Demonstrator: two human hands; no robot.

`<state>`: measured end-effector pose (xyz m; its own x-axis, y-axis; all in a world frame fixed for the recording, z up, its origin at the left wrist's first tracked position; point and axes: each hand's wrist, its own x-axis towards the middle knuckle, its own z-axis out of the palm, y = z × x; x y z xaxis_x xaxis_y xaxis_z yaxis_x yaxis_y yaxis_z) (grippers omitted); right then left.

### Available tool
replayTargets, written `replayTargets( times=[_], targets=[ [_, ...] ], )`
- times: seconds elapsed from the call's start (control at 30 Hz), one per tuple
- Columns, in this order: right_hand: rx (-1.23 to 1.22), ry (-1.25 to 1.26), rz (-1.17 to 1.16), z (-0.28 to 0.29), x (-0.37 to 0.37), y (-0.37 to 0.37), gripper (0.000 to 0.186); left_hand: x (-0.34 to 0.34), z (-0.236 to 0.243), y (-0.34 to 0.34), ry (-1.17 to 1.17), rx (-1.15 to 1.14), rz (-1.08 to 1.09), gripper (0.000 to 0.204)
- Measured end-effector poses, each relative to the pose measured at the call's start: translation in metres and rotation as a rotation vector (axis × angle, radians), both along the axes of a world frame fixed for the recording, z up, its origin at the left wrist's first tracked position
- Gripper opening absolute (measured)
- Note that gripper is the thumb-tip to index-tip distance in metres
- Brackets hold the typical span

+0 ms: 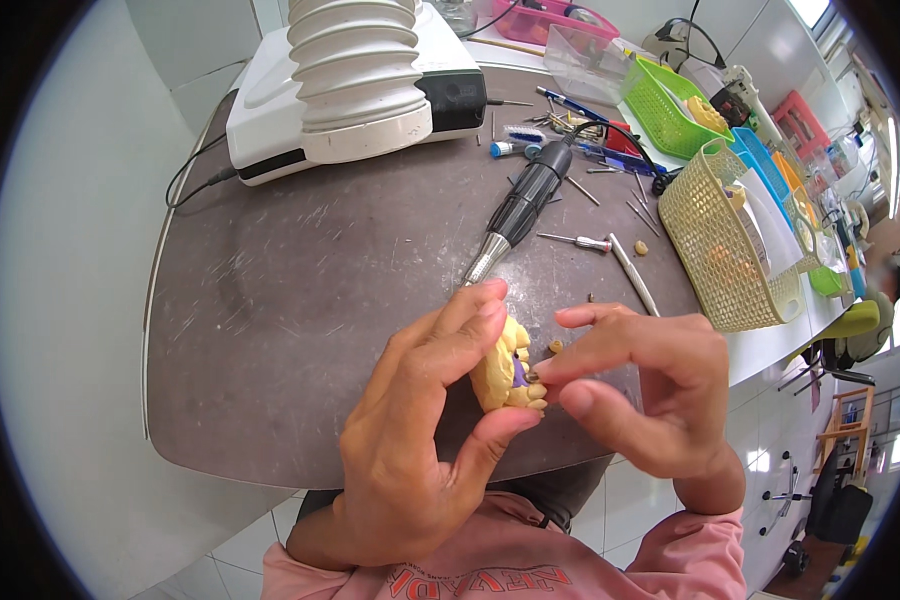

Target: Working on a dental prosthesis by adjusting a small metal pin and fitting it into a plaster tooth model.

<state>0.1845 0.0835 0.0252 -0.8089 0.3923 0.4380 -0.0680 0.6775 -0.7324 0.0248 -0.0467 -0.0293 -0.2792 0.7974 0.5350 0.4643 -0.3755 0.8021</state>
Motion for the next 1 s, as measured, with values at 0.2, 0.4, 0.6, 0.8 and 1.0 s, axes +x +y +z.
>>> replayTargets(
  times=[0.2,0.4,0.6,0.8,1.0],
  targets=[
    [-0.455,-0.119,-0.108,-0.0011,0.0019,-0.0044,0.013,0.0024,0.0024,0.0019,0.075,0.048,0.004,0.059],
    [-0.404,-0.185,-0.104,0.0048,0.0025,-0.0035,0.012,0.0038,0.0019,0.0026,0.089,0.074,0.021,0.059],
    [-0.509,-0.178,-0.11,0.0047,0.0031,-0.0041,0.013,0.0037,0.0021,0.0045,0.118,0.091,0.036,0.059],
    [-0.48,-0.179,-0.096,0.003,0.0016,-0.0042,0.013,0.0041,0.002,0.0039,0.11,0.108,0.049,0.058],
    [-0.569,-0.21,-0.127,0.0041,0.0011,-0.007,0.012,0.0046,0.0017,0.0042,0.127,0.113,0.051,0.058]
  ],
)
